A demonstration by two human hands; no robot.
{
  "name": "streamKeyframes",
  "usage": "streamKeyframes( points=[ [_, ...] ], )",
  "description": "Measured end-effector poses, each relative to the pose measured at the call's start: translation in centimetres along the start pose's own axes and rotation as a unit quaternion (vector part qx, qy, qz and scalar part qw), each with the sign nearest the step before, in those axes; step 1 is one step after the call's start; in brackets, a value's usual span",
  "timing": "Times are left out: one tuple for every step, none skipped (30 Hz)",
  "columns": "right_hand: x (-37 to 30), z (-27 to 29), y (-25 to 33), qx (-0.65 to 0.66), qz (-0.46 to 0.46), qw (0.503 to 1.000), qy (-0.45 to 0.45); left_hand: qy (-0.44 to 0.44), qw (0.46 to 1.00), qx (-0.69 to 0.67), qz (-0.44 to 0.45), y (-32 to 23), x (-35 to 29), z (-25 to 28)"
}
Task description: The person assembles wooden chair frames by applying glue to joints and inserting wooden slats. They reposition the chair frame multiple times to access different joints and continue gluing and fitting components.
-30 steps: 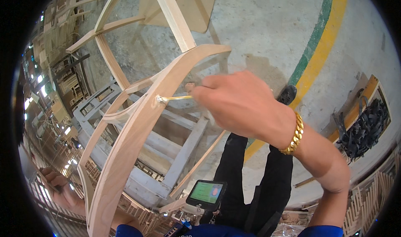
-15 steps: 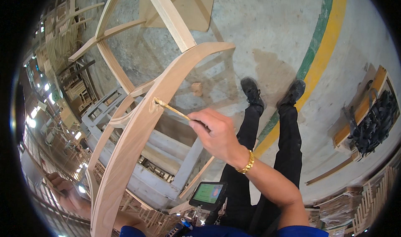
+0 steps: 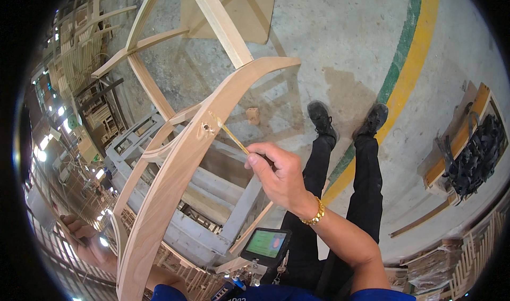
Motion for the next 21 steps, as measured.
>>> streamKeyframes(
  points=[
    [0.1, -0.1, 0.3, 0.009, -0.007, 1.0, 0.009, 0.003, 1.0, 0.0, 0.0, 0.0, 0.0, 0.0],
    [0.1, -0.2, 0.5, 0.018, -0.015, 1.0, 0.018, 0.006, 1.0, -0.003, 0.0, 0.1, 0.0, 0.1],
    [0.2, -0.4, 0.6, 0.053, -0.014, 0.998, 0.008, 0.007, 1.0, -0.004, 0.0, 0.2, 0.1, 0.1],
    [0.4, -0.6, 0.6, 0.088, -0.013, 0.996, -0.003, 0.011, 1.0, -0.003, 0.002, 0.4, 0.1, 0.3],
    [0.5, -0.8, 0.7, 0.123, -0.012, 0.992, -0.013, 0.013, 1.0, -0.004, 0.002, 0.5, 0.2, 0.3],
    [0.6, -0.7, 0.7, 0.142, 0.0, 0.99, -0.022, 0.015, 1.0, -0.004, 0.002, 0.4, 0.1, 0.4],
    [0.8, -0.5, 0.7, 0.16, 0.012, 0.986, -0.031, 0.017, 1.0, -0.003, 0.003, 0.2, 0.1, 0.3],
    [1.0, -0.4, 0.8, 0.179, 0.024, 0.983, -0.04, 0.018, 1.0, -0.003, 0.001, 0.0, 0.1, 0.4],
    [1.1, -0.4, 1.1, 0.166, 0.022, 0.985, -0.051, 0.019, 1.0, -0.002, -0.001, 0.1, 0.2, 0.7],
    [1.3, -0.5, 1.4, 0.153, 0.02, 0.986, -0.061, 0.023, 1.0, -0.003, -0.003, -0.1, 0.0, 0.6],
    [1.4, -0.8, 1.8, 0.14, 0.019, 0.987, -0.072, 0.026, 1.0, -0.009, -0.005, -0.2, -0.1, 0.8],
    [1.8, -1.2, 2.0, 0.13, -0.008, 0.988, -0.084, 0.03, 0.999, -0.011, -0.006, -0.1, -0.1, 0.7],
    [2.1, -1.8, 2.3, 0.117, -0.015, 0.989, -0.084, 0.033, 0.999, -0.012, -0.008, 0.0, 0.0, 0.6],
    [2.4, -2.4, 2.6, 0.103, -0.022, 0.991, -0.084, 0.081, 0.995, -0.036, 0.036, 0.2, 0.0, 0.4],
    [2.7, -3.0, 2.9, 0.088, -0.027, 0.992, -0.088, 0.068, 0.997, -0.025, 0.02, 0.1, 0.0, 0.5],
    [3.4, -3.4, 3.0, 0.072, 0.006, 0.992, -0.1, 0.054, 0.998, -0.013, 0.004, 0.0, 0.0, 0.6],
    [3.7, -3.6, 3.2, 0.065, 0.019, 0.992, -0.11, 0.041, 0.999, -0.002, -0.012, 0.0, 0.0, 0.5],
    [4.1, -3.8, 3.3, 0.058, 0.033, 0.991, -0.119, 0.034, 0.999, -0.002, -0.01, -0.3, -0.1, 0.7],
    [4.2, -3.9, 3.5, 0.051, 0.047, 0.989, -0.128, 0.027, 1.0, -0.004, -0.008, -0.4, -0.1, 0.8],
    [4.1, -3.8, 3.7, 0.066, 0.039, 0.989, -0.128, 0.019, 1.0, -0.006, -0.006, -0.6, -0.1, 1.0],
    [3.8, -3.7, 3.5, 0.079, 0.033, 0.988, -0.126, 0.011, 1.0, 0.007, -0.013, -0.5, -0.2, 1.0]
  ],
)
Point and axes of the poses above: each hand's wrist, its own x-axis towards the middle knuckle, its own z-axis out of the back of the hand, y = z × x, the point moved 1 cm from there along x, towards the middle knuckle, and after that the axes turned 4 degrees about -x, right-handed, at the moved point
